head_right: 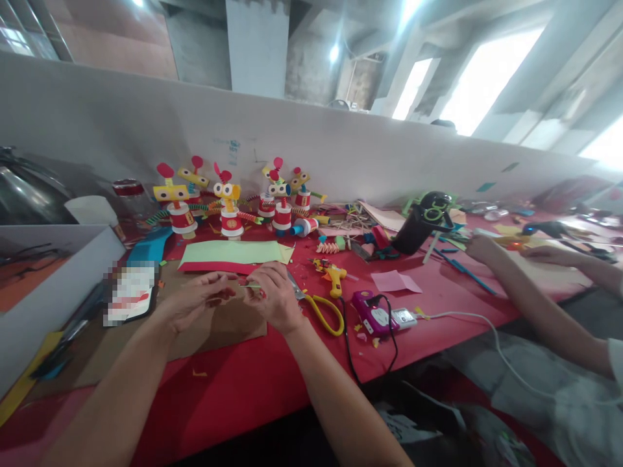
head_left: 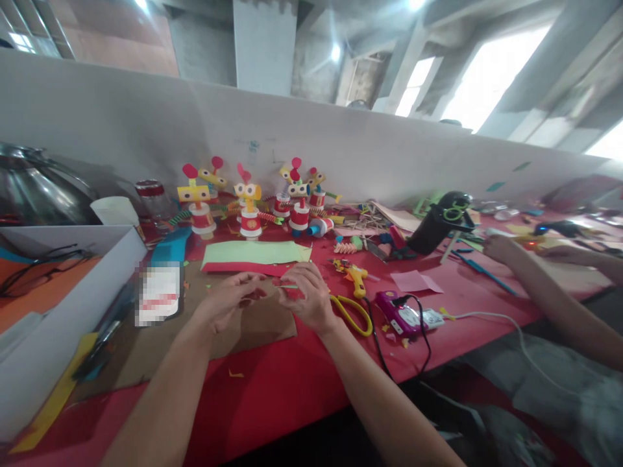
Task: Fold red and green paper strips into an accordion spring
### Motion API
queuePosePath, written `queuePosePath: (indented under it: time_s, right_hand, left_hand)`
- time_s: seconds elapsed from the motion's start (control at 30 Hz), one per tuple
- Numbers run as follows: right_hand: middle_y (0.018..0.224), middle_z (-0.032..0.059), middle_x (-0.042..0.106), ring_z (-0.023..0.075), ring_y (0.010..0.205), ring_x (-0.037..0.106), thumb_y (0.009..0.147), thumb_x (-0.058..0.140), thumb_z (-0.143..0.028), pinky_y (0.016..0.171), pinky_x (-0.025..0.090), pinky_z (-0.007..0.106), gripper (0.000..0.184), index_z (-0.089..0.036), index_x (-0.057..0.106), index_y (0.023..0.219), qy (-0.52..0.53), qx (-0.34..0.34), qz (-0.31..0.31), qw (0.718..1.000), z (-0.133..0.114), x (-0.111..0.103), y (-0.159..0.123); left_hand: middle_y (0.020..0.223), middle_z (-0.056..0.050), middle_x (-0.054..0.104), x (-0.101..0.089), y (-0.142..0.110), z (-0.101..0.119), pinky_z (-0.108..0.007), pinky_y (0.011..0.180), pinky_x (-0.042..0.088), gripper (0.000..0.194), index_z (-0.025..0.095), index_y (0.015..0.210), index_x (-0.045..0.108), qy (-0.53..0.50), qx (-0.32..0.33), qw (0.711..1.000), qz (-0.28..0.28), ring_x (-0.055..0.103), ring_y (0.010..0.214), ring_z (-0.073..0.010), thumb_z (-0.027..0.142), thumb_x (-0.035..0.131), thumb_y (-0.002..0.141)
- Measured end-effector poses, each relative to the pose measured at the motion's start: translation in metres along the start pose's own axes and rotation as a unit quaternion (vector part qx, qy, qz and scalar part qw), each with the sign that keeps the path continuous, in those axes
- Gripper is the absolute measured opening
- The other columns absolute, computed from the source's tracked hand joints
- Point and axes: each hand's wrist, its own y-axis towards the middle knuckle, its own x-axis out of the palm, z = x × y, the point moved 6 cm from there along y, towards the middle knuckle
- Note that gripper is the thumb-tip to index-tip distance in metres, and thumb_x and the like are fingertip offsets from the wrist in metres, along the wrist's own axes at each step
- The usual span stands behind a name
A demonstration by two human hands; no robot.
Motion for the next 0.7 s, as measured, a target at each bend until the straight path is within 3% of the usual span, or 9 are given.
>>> queuePosePath:
  time_s: [0.07, 0.2, 0.4, 0.47, 0.57, 0.63, 0.7]
  right_hand:
    - [0.093, 0.0079, 0.069, 0.0237, 0.099, 0.058, 0.084, 0.057, -0.020, 0.091, 0.047, 0.042, 0.013, -0.022, 0.064, 0.095, -0.020, -0.066, -0.046, 0.997, -0.006, 0.002, -0.002]
    - [0.107, 0.0099, 0.067, 0.0231, 0.111, 0.055, 0.091, 0.051, -0.021, 0.096, 0.045, 0.043, 0.020, -0.021, 0.063, 0.108, -0.045, -0.169, -0.142, 0.974, -0.015, 0.004, -0.008]
    - [0.118, 0.0068, 0.065, 0.0194, 0.121, 0.049, 0.093, 0.047, -0.013, 0.098, 0.042, 0.040, 0.031, -0.025, 0.059, 0.118, -0.057, -0.260, -0.200, 0.943, -0.021, -0.003, -0.008]
    - [0.124, 0.0060, 0.062, 0.0212, 0.124, 0.046, 0.091, 0.048, -0.013, 0.100, 0.040, 0.042, 0.034, -0.027, 0.058, 0.120, -0.076, -0.221, -0.181, 0.955, -0.018, -0.005, -0.006]
    - [0.121, 0.0084, 0.060, 0.0243, 0.119, 0.048, 0.084, 0.049, -0.009, 0.100, 0.040, 0.044, 0.040, -0.025, 0.057, 0.119, -0.075, -0.061, -0.089, 0.991, -0.005, -0.014, -0.007]
    - [0.112, 0.0095, 0.061, 0.0246, 0.110, 0.052, 0.080, 0.048, -0.007, 0.096, 0.043, 0.043, 0.038, -0.022, 0.058, 0.114, -0.067, 0.051, -0.056, 0.995, 0.005, -0.020, -0.018]
    - [0.102, 0.0095, 0.061, 0.0253, 0.100, 0.055, 0.079, 0.048, -0.009, 0.090, 0.045, 0.041, 0.031, -0.020, 0.059, 0.106, -0.095, 0.139, -0.078, 0.983, 0.016, -0.025, -0.036]
  left_hand:
    - [0.086, -0.009, 0.070, 0.008, -0.005, -0.001, -0.030, 0.068, 0.042, 0.031, 0.020, 0.094, 0.070, -0.052, -0.034, 0.997, -0.046, 0.062, 0.074, -0.0169, 0.041, 0.072, 0.071]
    - [0.084, -0.008, 0.069, 0.015, -0.010, 0.001, -0.030, 0.067, 0.044, 0.029, 0.021, 0.093, 0.070, -0.084, -0.053, 0.990, -0.099, 0.064, 0.072, -0.0175, 0.030, 0.078, 0.066]
    - [0.079, -0.005, 0.067, 0.010, -0.005, -0.003, -0.027, 0.065, 0.041, 0.031, 0.019, 0.087, 0.067, -0.083, -0.046, 0.993, -0.072, 0.062, 0.068, -0.0145, 0.020, 0.081, 0.060]
    - [0.081, -0.004, 0.067, 0.007, -0.003, 0.000, -0.027, 0.067, 0.041, 0.032, 0.019, 0.087, 0.066, -0.108, -0.018, 0.993, -0.052, 0.062, 0.072, -0.0140, 0.018, 0.081, 0.059]
    - [0.081, -0.003, 0.066, 0.005, -0.002, 0.008, -0.026, 0.067, 0.040, 0.034, 0.018, 0.092, 0.065, -0.142, 0.026, 0.989, -0.030, 0.061, 0.074, -0.0134, 0.016, 0.080, 0.061]
    - [0.078, -0.001, 0.064, 0.003, -0.002, 0.013, -0.025, 0.069, 0.040, 0.036, 0.018, 0.093, 0.064, -0.155, 0.058, 0.986, -0.005, 0.059, 0.074, -0.0125, 0.012, 0.078, 0.061]
    - [0.078, 0.000, 0.064, 0.000, -0.003, 0.018, -0.025, 0.073, 0.039, 0.036, 0.017, 0.093, 0.064, -0.169, 0.096, 0.981, 0.026, 0.059, 0.076, -0.0119, 0.009, 0.076, 0.060]
